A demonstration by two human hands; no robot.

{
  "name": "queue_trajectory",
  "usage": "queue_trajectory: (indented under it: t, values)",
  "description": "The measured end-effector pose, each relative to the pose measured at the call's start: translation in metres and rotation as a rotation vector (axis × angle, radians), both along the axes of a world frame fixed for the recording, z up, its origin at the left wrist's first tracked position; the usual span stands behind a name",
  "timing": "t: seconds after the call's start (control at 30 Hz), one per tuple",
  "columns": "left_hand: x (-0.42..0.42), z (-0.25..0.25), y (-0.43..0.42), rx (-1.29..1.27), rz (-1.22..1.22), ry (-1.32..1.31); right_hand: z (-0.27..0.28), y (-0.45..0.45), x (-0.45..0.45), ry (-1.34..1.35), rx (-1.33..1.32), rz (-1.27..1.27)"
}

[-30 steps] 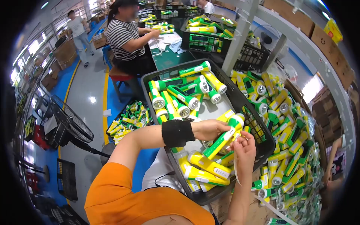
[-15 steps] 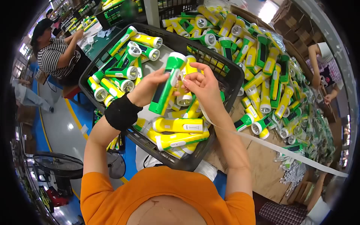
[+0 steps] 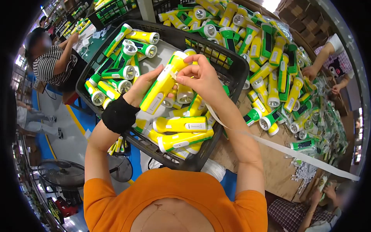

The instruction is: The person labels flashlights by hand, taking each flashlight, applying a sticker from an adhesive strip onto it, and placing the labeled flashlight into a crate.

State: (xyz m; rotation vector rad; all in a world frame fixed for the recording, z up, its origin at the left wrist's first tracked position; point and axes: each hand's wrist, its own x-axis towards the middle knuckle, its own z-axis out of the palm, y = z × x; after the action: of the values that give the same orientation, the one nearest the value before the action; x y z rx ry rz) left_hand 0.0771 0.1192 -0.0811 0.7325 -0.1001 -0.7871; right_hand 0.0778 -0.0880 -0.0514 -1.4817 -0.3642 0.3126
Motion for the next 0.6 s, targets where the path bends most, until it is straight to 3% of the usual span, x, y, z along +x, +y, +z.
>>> queue_trajectory:
  t: [0.07, 0.17, 0.37, 0.6]
  values:
    - [-0.001, -0.002, -0.001, -0.011, -0.019, -0.012, -0.001, -0.002, 0.001, 0.023, 0.007, -0.001]
    - [-0.004, 0.008, -0.004, 0.185, 0.081, -0.063, -0.001, -0.003, 0.000, 0.067, -0.027, -0.027]
    - [-0.001, -0.008, -0.008, 0.226, 0.185, -0.225, -0.005, -0.005, 0.001, 0.090, 0.034, -0.061]
    - [-0.007, -0.008, -0.015, 0.283, 0.269, -0.229, -0.008, 0.002, -0.001, 0.043, -0.014, -0.117]
